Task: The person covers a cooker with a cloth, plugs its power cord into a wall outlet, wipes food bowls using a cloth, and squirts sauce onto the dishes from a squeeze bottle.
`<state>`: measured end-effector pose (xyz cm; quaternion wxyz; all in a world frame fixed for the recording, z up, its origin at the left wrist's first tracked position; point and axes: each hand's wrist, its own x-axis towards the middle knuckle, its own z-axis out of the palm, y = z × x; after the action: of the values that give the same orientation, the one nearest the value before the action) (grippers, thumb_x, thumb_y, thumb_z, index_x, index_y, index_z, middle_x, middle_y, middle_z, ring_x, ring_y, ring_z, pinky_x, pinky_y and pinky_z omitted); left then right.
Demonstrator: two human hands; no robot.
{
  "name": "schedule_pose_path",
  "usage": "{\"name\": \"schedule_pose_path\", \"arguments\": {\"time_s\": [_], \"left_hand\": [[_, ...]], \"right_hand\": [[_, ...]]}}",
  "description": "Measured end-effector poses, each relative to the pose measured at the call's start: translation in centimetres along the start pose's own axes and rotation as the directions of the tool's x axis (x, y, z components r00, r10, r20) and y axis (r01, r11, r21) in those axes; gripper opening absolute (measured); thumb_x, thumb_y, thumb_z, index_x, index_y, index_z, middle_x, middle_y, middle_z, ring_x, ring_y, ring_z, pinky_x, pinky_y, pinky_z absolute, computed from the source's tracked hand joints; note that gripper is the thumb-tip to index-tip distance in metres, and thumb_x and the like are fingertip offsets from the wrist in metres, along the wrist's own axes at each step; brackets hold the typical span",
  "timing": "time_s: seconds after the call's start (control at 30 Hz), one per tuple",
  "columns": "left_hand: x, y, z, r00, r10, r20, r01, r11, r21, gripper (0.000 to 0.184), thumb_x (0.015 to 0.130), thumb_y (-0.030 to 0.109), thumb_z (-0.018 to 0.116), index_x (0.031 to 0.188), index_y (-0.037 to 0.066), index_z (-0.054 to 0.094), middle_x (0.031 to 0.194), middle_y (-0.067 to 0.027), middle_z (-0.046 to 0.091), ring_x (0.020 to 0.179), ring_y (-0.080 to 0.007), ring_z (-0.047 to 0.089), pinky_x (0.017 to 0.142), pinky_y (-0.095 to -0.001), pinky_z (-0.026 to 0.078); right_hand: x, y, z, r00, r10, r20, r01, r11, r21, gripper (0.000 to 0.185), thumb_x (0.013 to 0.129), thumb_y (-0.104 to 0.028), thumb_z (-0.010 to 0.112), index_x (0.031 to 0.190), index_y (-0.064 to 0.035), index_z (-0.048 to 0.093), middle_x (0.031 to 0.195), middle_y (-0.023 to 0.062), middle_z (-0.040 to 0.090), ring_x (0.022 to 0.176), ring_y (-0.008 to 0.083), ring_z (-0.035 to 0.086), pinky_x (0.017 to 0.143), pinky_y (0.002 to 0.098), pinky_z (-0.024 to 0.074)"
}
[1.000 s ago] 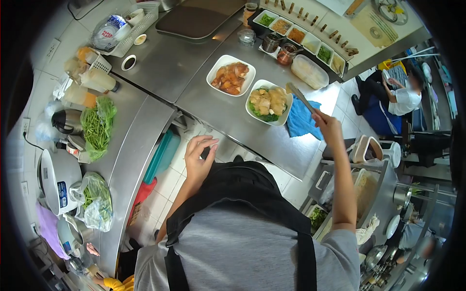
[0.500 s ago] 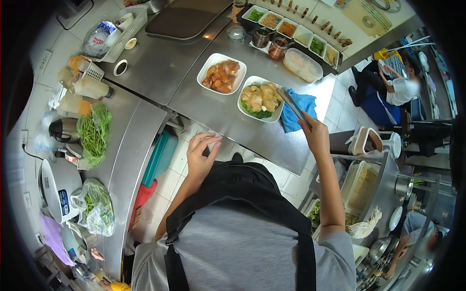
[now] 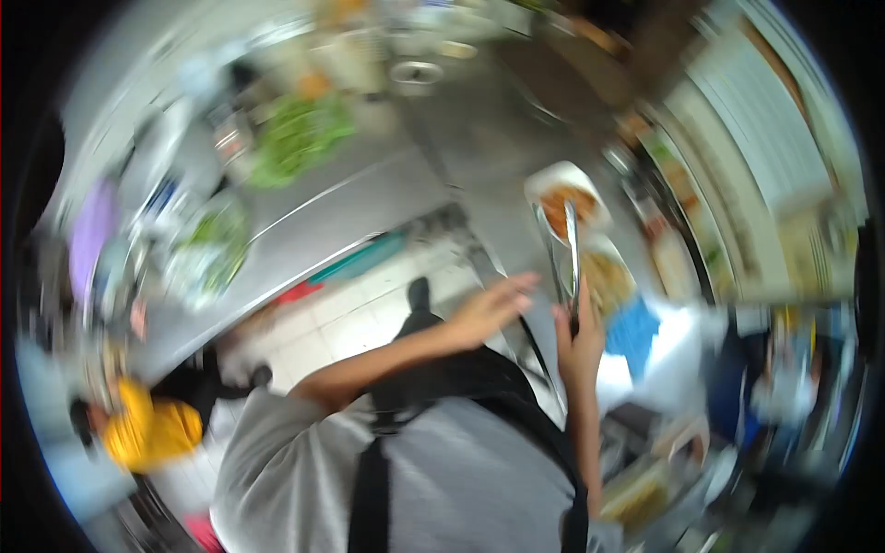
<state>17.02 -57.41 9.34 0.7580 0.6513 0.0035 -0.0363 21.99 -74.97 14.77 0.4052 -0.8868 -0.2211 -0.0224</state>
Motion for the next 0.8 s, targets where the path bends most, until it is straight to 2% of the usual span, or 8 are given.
{"name": "schedule_pose_path", "arguments": {"time_s": [0.1, 0.2, 0.3, 0.47, 0.53, 0.6, 0.67, 0.8], "left_hand": [[-0.4, -0.2, -1.6, 0.988, 0.041, -0.151, -0.056, 0.994, -0.096, 0.048, 0.1, 0.039, 0.041, 0.131, 0.002, 0.044, 0.125, -0.0101, 0.052, 0.117, -0.0198, 0.048, 0.101, -0.0333, 0.037], [-3.0, 2.6, -7.2, 0.9, 0.134, -0.415, -0.242, 0.945, -0.22, 0.049, 0.099, 0.042, 0.04, 0.129, 0.004, 0.045, 0.122, -0.0108, 0.056, 0.113, -0.0191, 0.052, 0.097, -0.0326, 0.039], [-9.0, 5.9, -15.8, 0.757, 0.155, -0.635, -0.406, 0.873, -0.271, 0.053, 0.096, 0.049, 0.041, 0.126, 0.006, 0.046, 0.113, -0.0155, 0.061, 0.083, -0.0225, 0.065, 0.074, -0.0358, 0.054], [-27.0, 11.2, -33.3, -0.095, 0.186, -0.978, -0.235, 0.95, 0.204, 0.056, 0.095, 0.051, 0.037, 0.132, 0.01, 0.047, 0.092, -0.0095, 0.061, 0.058, -0.0145, 0.058, 0.046, -0.0274, 0.047], [-35.4, 10.3, -41.0, -0.205, 0.011, -0.979, -0.289, 0.955, 0.071, 0.049, 0.097, 0.044, 0.037, 0.133, 0.012, 0.046, 0.091, -0.006, 0.061, 0.06, -0.013, 0.053, 0.048, -0.0264, 0.045], [-41.5, 10.6, -46.5, -0.199, -0.123, -0.972, -0.306, 0.95, -0.058, 0.041, 0.097, 0.038, 0.04, 0.126, 0.01, 0.049, 0.091, -0.0064, 0.062, 0.059, -0.0133, 0.053, 0.048, -0.0262, 0.044], [-46.5, 10.2, -52.8, -0.036, -0.25, -0.968, -0.311, 0.923, -0.227, 0.03, 0.096, 0.03, 0.044, 0.114, 0.007, 0.049, 0.089, -0.008, 0.063, 0.058, -0.0137, 0.053, 0.049, -0.0257, 0.045], [-48.8, 14.7, -58.7, -0.167, -0.356, -0.919, 0.305, 0.868, -0.392, 0.033, 0.092, 0.032, 0.049, 0.109, 0.003, 0.053, 0.076, -0.0106, 0.064, 0.054, -0.012, 0.052, 0.045, -0.0251, 0.042]], "right_hand": [[0.9, -3.6, 6.2, 0.932, -0.313, 0.184, 0.301, 0.949, 0.091, 0.068, 0.086, -0.006, 0.056, 0.146, -0.001, 0.024, 0.112, 0.0223, 0.052, 0.097, 0.0322, 0.057, 0.081, 0.0345, 0.047], [1.4, -7.1, 8.4, 0.884, -0.184, 0.43, -0.01, 0.911, 0.412, 0.081, 0.082, -0.005, 0.063, 0.148, -0.0033, 0.017, 0.135, 0.0204, 0.042, 0.11, 0.03, 0.054, 0.094, 0.0375, 0.0436], [1.6, -8.3, 10.4, 0.812, -0.245, 0.529, 0.016, 0.917, 0.4, 0.079, 0.082, -0.004, 0.063, 0.148, -0.0044, 0.019, 0.133, 0.0196, 0.043, 0.108, 0.0271, 0.055, 0.091, 0.0356, 0.0465], [2.0, -7.6, 16.2, 0.675, -0.251, 0.694, 0.0, 0.94, 0.341, 0.064, 0.083, -0.004, 0.062, 0.141, -0.0026, 0.036, 0.124, 0.0178, 0.05, 0.1, 0.0234, 0.06, 0.086, 0.0324, 0.0504], [2.1, -10.4, 18.1, 0.653, -0.25, 0.715, -0.022, 0.937, 0.349, 0.053, 0.085, -0.005, 0.06, 0.136, -0.0026, 0.045, 0.12, 0.016, 0.054, 0.096, 0.0214, 0.062, 0.085, 0.0307, 0.0506], [2.5, -13.4, 20.3, 0.601, -0.281, 0.748, -0.018, 0.931, 0.364, 0.051, 0.085, -0.006, 0.06, 0.135, -0.0034, 0.046, 0.119, 0.0154, 0.055, 0.096, 0.0204, 0.062, 0.085, 0.0303, 0.0503], [2.7, -15.9, 22.4, 0.607, -0.301, 0.736, 0.017, 0.93, 0.366, 0.048, 0.085, -0.007, 0.06, 0.133, -0.004, 0.049, 0.118, 0.0152, 0.057, 0.094, 0.0195, 0.063, 0.084, 0.0299, 0.0497], [3.3, -19.2, 25.1, 0.597, -0.335, 0.73, 0.087, 0.931, 0.356, 0.046, 0.085, -0.007, 0.06, 0.131, -0.0047, 0.051, 0.117, 0.0147, 0.059, 0.092, 0.0198, 0.063, 0.084, 0.0302, 0.0495]]}}
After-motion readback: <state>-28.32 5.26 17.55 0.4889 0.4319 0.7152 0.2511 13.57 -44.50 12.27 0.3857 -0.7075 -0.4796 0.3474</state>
